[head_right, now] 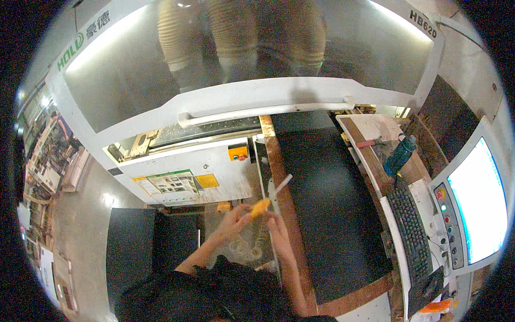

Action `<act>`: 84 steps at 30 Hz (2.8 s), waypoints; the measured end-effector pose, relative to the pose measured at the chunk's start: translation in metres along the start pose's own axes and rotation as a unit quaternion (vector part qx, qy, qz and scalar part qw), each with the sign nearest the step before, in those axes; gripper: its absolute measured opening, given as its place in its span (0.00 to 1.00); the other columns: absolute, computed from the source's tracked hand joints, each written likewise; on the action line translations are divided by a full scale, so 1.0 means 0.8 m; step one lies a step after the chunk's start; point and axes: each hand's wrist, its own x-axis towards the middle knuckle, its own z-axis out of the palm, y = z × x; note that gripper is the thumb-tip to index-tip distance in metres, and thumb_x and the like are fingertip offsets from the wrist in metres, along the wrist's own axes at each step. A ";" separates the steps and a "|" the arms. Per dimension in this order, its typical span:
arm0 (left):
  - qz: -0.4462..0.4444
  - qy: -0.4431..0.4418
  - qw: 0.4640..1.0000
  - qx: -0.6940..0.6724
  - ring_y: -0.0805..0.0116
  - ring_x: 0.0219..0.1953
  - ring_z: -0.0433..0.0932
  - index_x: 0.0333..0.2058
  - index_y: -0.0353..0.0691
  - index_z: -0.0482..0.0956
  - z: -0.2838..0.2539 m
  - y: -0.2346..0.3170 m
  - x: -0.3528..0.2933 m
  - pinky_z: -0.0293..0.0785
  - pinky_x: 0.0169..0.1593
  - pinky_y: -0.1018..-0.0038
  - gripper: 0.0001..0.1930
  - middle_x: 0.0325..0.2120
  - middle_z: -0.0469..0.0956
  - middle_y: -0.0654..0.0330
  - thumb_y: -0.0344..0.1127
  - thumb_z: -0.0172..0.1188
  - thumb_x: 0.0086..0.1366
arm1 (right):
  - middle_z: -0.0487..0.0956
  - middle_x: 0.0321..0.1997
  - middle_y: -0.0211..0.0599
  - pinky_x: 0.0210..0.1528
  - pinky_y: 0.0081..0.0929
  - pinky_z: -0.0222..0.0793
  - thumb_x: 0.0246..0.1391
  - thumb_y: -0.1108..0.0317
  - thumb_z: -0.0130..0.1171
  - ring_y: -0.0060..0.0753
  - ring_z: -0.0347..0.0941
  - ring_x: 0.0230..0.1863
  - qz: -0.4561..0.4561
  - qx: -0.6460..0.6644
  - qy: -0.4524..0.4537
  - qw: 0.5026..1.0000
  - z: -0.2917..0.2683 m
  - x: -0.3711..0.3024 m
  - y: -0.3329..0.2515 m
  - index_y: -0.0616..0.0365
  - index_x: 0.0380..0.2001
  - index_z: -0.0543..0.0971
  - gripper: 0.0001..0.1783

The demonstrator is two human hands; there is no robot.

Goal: The person picks up large black panels from a stack, places them one by one onto the feed table of a woodworking machine, uses a hand tool to clean the holes on the panel, and clears dust from the surface before the machine processes them.

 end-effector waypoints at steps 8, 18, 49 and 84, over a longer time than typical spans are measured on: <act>0.005 0.355 0.930 -0.090 0.78 0.15 0.69 0.32 0.34 0.80 -0.132 0.008 0.114 0.65 0.21 0.77 0.29 0.12 0.68 0.68 0.58 0.46 0.75 | 0.80 0.46 0.37 0.45 0.26 0.69 0.72 0.65 0.47 0.26 0.76 0.43 0.060 0.128 0.113 0.984 -0.073 -0.042 0.012 0.61 0.55 0.73 0.16; 0.041 0.468 0.781 0.412 0.45 0.43 0.80 0.44 0.38 0.84 -0.322 0.053 0.244 0.76 0.46 0.54 0.22 0.44 0.80 0.45 0.52 0.56 0.69 | 0.81 0.48 0.35 0.46 0.26 0.69 0.69 0.64 0.52 0.25 0.77 0.43 0.078 0.039 0.206 0.975 -0.143 -0.109 0.014 0.60 0.55 0.74 0.16; -0.011 -0.338 0.703 -0.626 0.72 0.31 0.64 0.37 0.45 0.61 0.162 0.052 -0.215 0.65 0.44 0.70 0.06 0.29 0.62 0.65 0.35 0.50 0.68 | 0.61 0.19 0.24 0.33 0.25 0.54 0.65 0.61 0.41 0.23 0.57 0.24 -0.221 0.571 0.126 0.781 0.047 -0.340 -0.051 0.47 0.18 0.62 0.18; 0.136 -0.380 0.899 -0.171 0.75 0.36 0.82 0.42 0.32 0.83 0.238 0.037 -0.350 0.78 0.40 0.76 0.10 0.33 0.85 0.59 0.34 0.61 0.69 | 0.79 0.39 0.32 0.43 0.22 0.72 0.61 0.74 0.62 0.21 0.77 0.40 -0.055 -0.198 0.479 0.853 0.086 -0.539 0.016 0.59 0.53 0.70 0.19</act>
